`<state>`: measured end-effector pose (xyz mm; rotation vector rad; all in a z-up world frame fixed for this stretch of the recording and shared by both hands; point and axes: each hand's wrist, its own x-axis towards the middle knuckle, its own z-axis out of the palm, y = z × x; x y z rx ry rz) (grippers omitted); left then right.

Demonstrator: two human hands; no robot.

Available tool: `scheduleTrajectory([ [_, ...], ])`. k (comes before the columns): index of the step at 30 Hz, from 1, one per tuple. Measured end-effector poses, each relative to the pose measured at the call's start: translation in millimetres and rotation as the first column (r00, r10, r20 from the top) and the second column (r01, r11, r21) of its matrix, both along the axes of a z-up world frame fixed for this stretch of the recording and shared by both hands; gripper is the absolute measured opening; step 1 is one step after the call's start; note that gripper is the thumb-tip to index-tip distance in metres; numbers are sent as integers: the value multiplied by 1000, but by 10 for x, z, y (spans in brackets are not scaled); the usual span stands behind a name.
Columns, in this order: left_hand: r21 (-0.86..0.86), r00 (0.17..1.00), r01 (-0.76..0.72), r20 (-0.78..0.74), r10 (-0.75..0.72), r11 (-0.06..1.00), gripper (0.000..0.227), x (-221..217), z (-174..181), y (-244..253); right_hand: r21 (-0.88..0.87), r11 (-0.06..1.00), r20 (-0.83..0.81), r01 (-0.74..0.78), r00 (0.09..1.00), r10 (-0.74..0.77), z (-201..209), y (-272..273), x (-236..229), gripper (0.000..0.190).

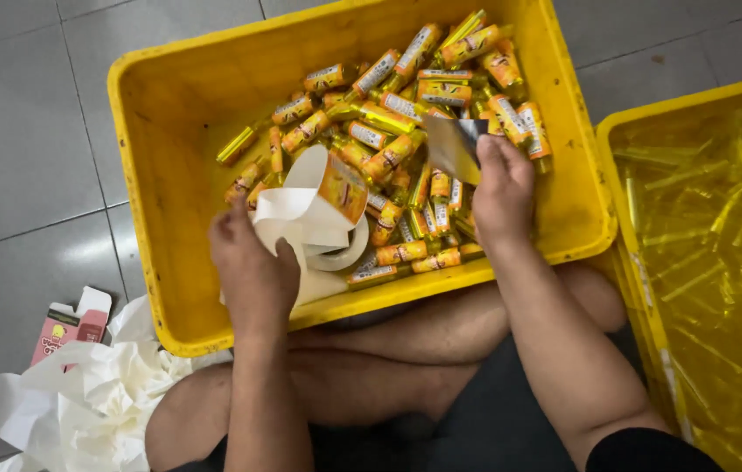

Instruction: Manually applying adhesive labels to small yellow plastic bottles.

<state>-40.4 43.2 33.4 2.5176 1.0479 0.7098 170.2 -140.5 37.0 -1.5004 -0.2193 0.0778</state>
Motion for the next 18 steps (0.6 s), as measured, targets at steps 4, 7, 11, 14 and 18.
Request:
scheduleTrajectory([
  [4, -103, 967, 194, 184, -173, 976, 68, 111, 578, -489, -33, 994, 177, -102, 979, 106, 38, -38, -326, 26],
  [7, -589, 830, 528, 510, -225, 611, 80, 197, 508, -929, -98, 930, 232, -355, 900, 369, 234, -136, -685, 25],
  [11, -590, 703, 657, 705, -99, 470, 83, 284, 227, -1223, -469, 816, 493, -337, 666, 559, 437, -447, -763, 53],
  [14, -571, 645, 729, 758, -98, 378, 71, 363, 397, -1458, -434, 846, 473, -310, 721, 507, 511, -960, -666, 70],
  [18, -591, 620, 785, 752, -225, 188, 72, 511, 416, -1926, -309, 833, -3, -459, 876, 481, 239, -1878, -451, 100],
])
